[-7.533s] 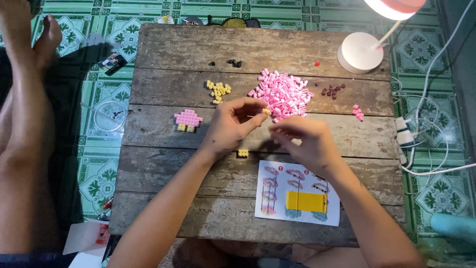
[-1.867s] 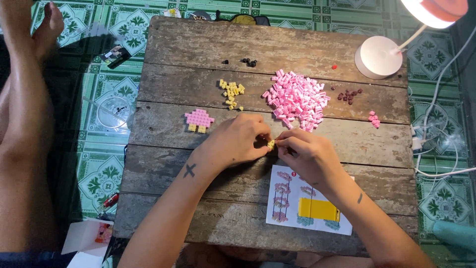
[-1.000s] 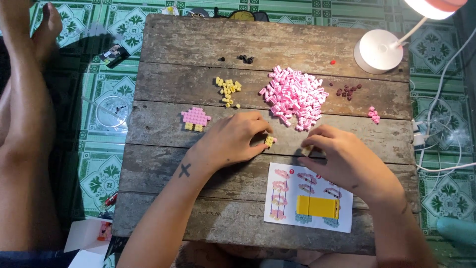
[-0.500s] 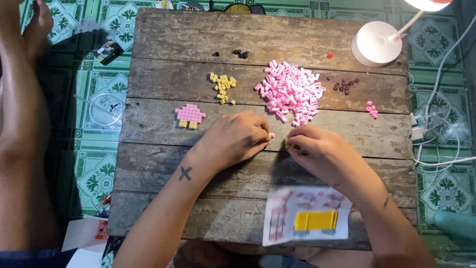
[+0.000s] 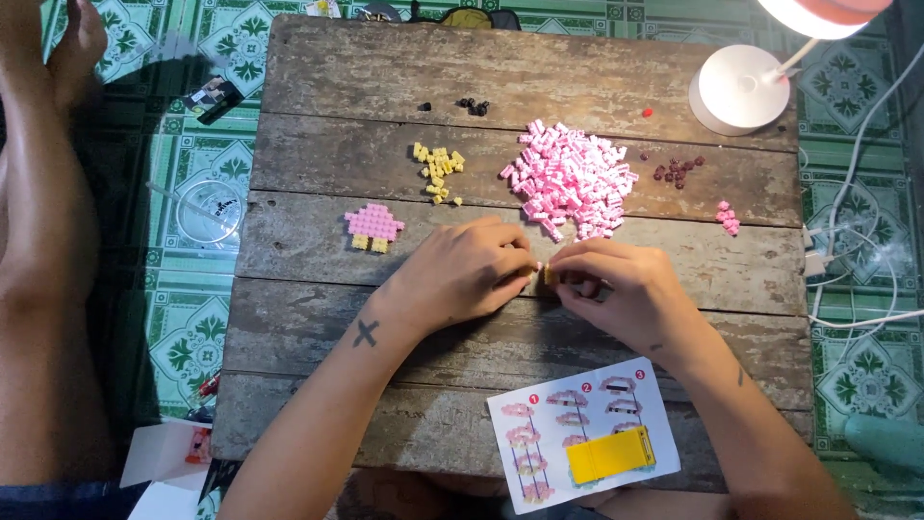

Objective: Assembling a small character figure using tiny interlocking plastic blocks on a wooden table.

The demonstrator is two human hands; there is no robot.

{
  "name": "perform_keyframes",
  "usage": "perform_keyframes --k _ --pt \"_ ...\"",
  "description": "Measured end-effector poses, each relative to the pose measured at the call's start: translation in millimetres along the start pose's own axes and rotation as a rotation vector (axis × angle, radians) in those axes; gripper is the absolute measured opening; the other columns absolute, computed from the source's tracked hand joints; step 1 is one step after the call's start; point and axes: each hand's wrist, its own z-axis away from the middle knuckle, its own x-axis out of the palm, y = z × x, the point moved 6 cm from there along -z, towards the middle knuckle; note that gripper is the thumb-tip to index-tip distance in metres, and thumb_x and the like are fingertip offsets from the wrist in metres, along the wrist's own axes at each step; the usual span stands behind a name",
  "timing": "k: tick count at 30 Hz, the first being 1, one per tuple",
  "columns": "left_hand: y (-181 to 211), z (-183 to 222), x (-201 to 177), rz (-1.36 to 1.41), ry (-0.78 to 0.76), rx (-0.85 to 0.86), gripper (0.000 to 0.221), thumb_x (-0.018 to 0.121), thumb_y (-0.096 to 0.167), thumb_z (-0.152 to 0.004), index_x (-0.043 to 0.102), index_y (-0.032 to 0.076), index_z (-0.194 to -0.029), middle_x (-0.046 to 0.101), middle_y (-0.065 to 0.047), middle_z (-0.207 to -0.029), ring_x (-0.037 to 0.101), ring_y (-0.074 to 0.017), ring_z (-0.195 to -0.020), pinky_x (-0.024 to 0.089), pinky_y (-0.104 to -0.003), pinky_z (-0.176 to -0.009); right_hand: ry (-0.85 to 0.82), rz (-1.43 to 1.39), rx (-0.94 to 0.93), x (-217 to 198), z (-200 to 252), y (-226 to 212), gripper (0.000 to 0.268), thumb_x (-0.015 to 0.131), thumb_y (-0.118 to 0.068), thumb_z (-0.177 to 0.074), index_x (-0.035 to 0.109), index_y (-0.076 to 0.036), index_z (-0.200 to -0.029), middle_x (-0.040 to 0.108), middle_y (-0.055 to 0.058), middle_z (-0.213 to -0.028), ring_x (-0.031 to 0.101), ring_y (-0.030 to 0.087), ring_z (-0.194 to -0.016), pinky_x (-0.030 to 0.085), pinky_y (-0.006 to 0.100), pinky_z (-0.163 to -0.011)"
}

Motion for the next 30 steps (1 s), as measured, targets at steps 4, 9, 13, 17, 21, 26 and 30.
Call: perform_keyframes --k 4,9,13,17,21,26,30 --pt "-2 0 3 -0.003 0.003 0.007 0.007 0.082 0.026 -0.097 0.078 0.021 -0.094 0.076 0.002 -0.104 0.076 -0.0271 -0.101 0.068 -0.046 -0.074 0.020 -0.002 0.008 2 0 6 0.026 0.093 -0.002 -0.086 0.087 -0.004 -0.111 0.085 0.011 -0.111 0.084 0.027 -0.093 0.068 0.032 -0.074" --pt "-1 0 1 0.002 0.010 0.003 0.008 0.082 0.026 -0.097 0.078 0.019 -0.093 0.077 0.001 -0.105 0.076 -0.0272 -0.102 0.069 -0.046 -0.076 0.024 -0.020 0.031 5 -1 7 0.028 0.094 0.000 -0.084 0.089 -0.003 -0.110 0.086 0.013 -0.111 0.085 0.029 -0.097 0.068 0.032 -0.075" --pt "-1 0 0 0.007 0.021 0.006 0.008 0.083 0.026 -0.096 0.079 0.019 -0.092 0.077 0.001 -0.103 0.076 -0.0267 -0.101 0.069 -0.045 -0.076 0.016 -0.038 0.029 6 -1 6 0.029 0.093 0.003 -0.083 0.088 0.001 -0.111 0.085 0.018 -0.111 0.084 0.034 -0.098 0.069 0.038 -0.079" --pt "0 0 -1 0.007 0.023 0.007 0.008 0.083 0.025 -0.096 0.080 0.018 -0.092 0.077 0.001 -0.104 0.076 -0.0271 -0.101 0.069 -0.046 -0.076 0.018 -0.013 0.023 9 2 10 0.028 0.093 0.001 -0.084 0.088 0.000 -0.111 0.085 0.017 -0.112 0.084 0.033 -0.100 0.069 0.039 -0.081" --pt "4 0 -6 0.010 0.028 0.018 0.009 0.084 0.025 -0.096 0.081 0.018 -0.092 0.078 0.000 -0.104 0.076 -0.0279 -0.100 0.069 -0.047 -0.076 0.019 -0.003 0.032 12 4 13 0.027 0.093 0.000 -0.085 0.088 -0.001 -0.112 0.085 0.017 -0.111 0.083 0.033 -0.101 0.069 0.040 -0.084" --pt "3 0 -5 0.022 0.003 0.002 0.009 0.083 0.025 -0.097 0.082 0.018 -0.092 0.078 0.000 -0.105 0.076 -0.0277 -0.102 0.069 -0.046 -0.077 0.009 0.061 0.024 16 6 13 0.027 0.091 -0.001 -0.087 0.088 -0.001 -0.114 0.083 0.016 -0.115 0.083 0.034 -0.101 0.068 0.040 -0.085" --pt "6 0 -10 0.020 -0.014 -0.003 0.009 0.082 0.025 -0.098 0.083 0.018 -0.093 0.079 0.001 -0.105 0.076 -0.0271 -0.103 0.069 -0.046 -0.078 -0.031 0.166 -0.025 19 1 1 0.030 0.090 0.002 -0.086 0.087 0.003 -0.116 0.081 0.021 -0.117 0.082 0.039 -0.101 0.069 0.045 -0.086"
